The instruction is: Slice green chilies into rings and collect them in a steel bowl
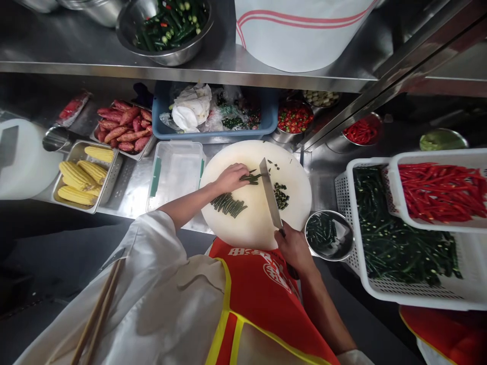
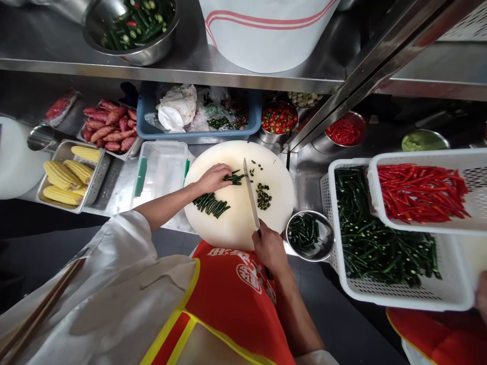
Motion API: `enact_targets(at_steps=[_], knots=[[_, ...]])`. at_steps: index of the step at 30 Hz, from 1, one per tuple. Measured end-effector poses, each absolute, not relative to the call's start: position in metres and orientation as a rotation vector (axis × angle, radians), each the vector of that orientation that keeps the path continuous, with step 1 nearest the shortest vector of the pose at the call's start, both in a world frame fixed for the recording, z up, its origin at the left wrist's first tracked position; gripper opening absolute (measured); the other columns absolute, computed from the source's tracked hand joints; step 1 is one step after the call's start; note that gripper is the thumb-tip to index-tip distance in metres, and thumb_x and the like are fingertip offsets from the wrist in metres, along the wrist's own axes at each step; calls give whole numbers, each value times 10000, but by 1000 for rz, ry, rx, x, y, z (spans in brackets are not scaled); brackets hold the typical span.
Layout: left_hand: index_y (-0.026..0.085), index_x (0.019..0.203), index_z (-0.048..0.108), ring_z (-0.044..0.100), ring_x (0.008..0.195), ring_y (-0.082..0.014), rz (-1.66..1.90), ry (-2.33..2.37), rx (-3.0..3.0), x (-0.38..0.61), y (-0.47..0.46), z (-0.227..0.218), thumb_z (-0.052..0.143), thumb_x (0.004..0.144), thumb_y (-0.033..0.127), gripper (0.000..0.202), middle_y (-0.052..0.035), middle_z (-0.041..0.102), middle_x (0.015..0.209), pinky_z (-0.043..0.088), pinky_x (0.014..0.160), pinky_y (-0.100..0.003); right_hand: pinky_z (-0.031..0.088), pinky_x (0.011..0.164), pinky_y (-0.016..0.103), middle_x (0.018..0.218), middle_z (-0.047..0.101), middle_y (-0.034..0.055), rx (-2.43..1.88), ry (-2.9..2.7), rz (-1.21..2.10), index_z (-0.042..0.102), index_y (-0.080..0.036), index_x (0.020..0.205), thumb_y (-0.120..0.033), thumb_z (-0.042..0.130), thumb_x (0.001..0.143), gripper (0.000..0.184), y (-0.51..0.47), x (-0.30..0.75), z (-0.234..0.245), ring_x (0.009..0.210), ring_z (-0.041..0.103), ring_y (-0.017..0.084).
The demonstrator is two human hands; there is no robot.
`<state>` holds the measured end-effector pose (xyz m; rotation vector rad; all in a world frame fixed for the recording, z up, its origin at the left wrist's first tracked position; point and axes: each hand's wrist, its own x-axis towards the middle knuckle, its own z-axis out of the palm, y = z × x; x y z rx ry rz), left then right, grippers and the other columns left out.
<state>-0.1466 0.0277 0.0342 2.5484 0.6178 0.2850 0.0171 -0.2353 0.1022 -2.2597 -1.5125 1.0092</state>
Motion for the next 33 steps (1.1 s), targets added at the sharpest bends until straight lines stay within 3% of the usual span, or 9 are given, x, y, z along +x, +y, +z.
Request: enact_targets(at_steps=[9,18,25,33], knots=[[187,920,689,578,1037,-220,346,498,2534,-147,27,31,558,914,287,165,-84,652,1048,470,969,-363,336,654,278,861,722,86,-2275,-1608,1065,627,-173,1130,-245,395,917,322,-234,10,110,796,654,226],[197,885,693,585,995,-216,376,432,2514,-148,31,34,555,909,295,171,-74,662,980,483,941,-371,337,659,287,830,726,89,-2264,-1569,1087,622,-153,1201,-261,395,925,373,-229,10,118,788,665,241],[213,928,716,584,1069,-233,291,315,2540,-146,36,28,550,911,280,180,-82,678,1035,461,993,-391,324,647,293,845,728,95,-2242,-1599,1139,612,-149,1204,-242,388,935,362,-214,4,123,770,659,238],[206,925,710,593,1060,-220,275,305,2444,-144,41,27,525,927,278,199,-86,684,1049,469,994,-375,292,626,303,812,716,105,-2280,-1650,1240,619,-151,1075,-237,408,929,270,-207,20,133,741,645,240]])
